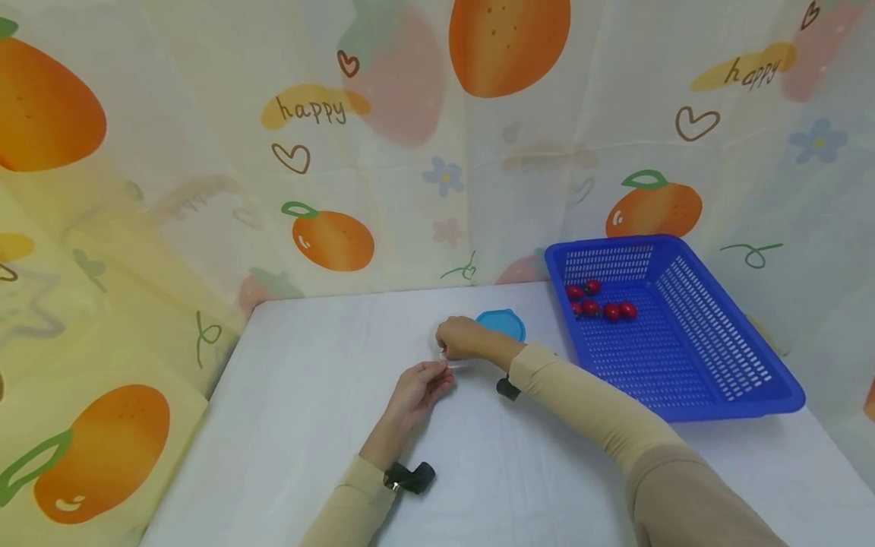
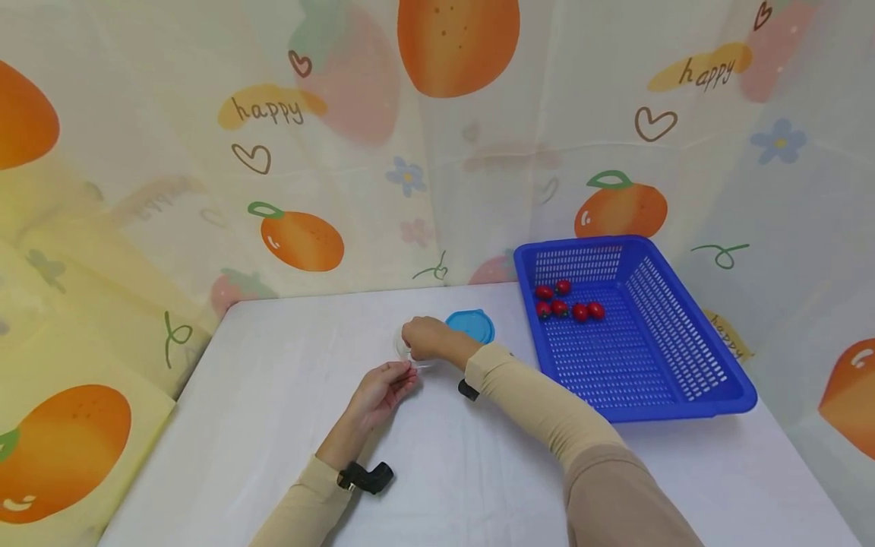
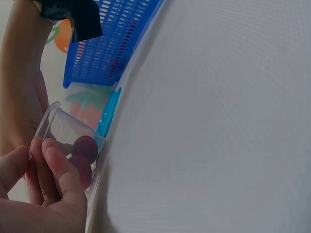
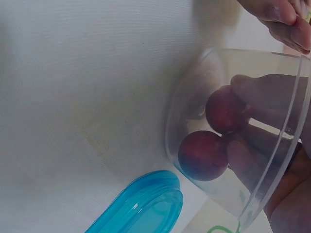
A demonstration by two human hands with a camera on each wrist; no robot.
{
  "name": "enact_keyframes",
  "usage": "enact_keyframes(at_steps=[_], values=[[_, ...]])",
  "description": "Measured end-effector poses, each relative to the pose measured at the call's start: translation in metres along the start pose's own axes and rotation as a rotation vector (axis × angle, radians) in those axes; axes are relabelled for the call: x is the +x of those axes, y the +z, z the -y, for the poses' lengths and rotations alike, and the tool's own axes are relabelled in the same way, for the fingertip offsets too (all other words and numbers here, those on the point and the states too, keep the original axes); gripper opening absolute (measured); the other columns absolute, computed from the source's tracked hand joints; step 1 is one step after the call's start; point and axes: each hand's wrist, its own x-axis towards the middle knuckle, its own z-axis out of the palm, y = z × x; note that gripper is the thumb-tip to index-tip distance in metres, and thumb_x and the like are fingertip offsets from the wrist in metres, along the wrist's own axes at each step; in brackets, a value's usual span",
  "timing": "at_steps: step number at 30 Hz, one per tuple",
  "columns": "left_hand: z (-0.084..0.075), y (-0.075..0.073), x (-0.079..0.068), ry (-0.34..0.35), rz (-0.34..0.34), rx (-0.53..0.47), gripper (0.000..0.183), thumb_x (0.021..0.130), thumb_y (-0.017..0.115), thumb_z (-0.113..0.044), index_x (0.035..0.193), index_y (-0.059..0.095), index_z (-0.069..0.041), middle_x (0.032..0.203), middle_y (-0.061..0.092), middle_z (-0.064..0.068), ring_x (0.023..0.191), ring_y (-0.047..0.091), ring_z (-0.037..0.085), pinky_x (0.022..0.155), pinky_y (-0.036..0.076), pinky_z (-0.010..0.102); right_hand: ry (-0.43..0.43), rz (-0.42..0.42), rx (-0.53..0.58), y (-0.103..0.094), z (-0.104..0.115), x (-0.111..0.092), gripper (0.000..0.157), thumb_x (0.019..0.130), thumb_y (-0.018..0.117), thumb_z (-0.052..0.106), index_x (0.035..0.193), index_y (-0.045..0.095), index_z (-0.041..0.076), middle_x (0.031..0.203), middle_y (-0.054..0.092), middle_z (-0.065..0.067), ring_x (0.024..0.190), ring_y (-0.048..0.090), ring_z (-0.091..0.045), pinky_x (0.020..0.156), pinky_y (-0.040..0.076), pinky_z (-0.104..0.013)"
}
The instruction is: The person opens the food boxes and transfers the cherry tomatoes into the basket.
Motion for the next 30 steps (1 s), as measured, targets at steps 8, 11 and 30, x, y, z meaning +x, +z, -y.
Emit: enact_keyframes(at_steps=[8, 11, 30], values=[[0.0, 0.0, -0.001, 0.006, 0.001, -0.005, 0.007, 0.095, 0.058, -0.008, 0.098, 0.061, -0.001, 0.085, 0.069, 0.002, 0.083, 0.067, 0.011, 0.075, 0.057, 0.019, -0.01, -0.01, 0.059, -0.002, -0.003, -0.001, 0.015, 0.087, 0.07, 0.014, 0.1, 0.073, 0.008, 0.096, 0.07, -0.004, 0.091, 0.06, -0.019, 0.09, 0.053, -0.033], [0.0, 0.0, 0.0, 0.004, 0.005, -0.007, 0.006, 0.095, 0.058, -0.007, 0.098, 0.061, -0.002, 0.085, 0.069, 0.002, 0.081, 0.067, 0.01, 0.074, 0.057, 0.019, -0.016, -0.022, 0.089, -0.008, -0.005, -0.003, 0.014, 0.088, 0.07, 0.014, 0.1, 0.073, 0.008, 0.095, 0.07, -0.004, 0.09, 0.059, -0.019, 0.09, 0.053, -0.033], [0.001, 0.001, 0.001, -0.02, -0.02, 0.04, 0.023, 0.096, 0.06, -0.014, 0.113, 0.058, 0.002, 0.091, 0.069, 0.003, 0.087, 0.067, 0.011, 0.08, 0.058, 0.021, -0.139, -0.163, 0.158, -0.052, -0.025, -0.04, 0.024, 0.088, 0.069, 0.013, 0.111, 0.072, 0.005, 0.099, 0.07, -0.005, 0.087, 0.059, -0.017, 0.084, 0.055, -0.028]])
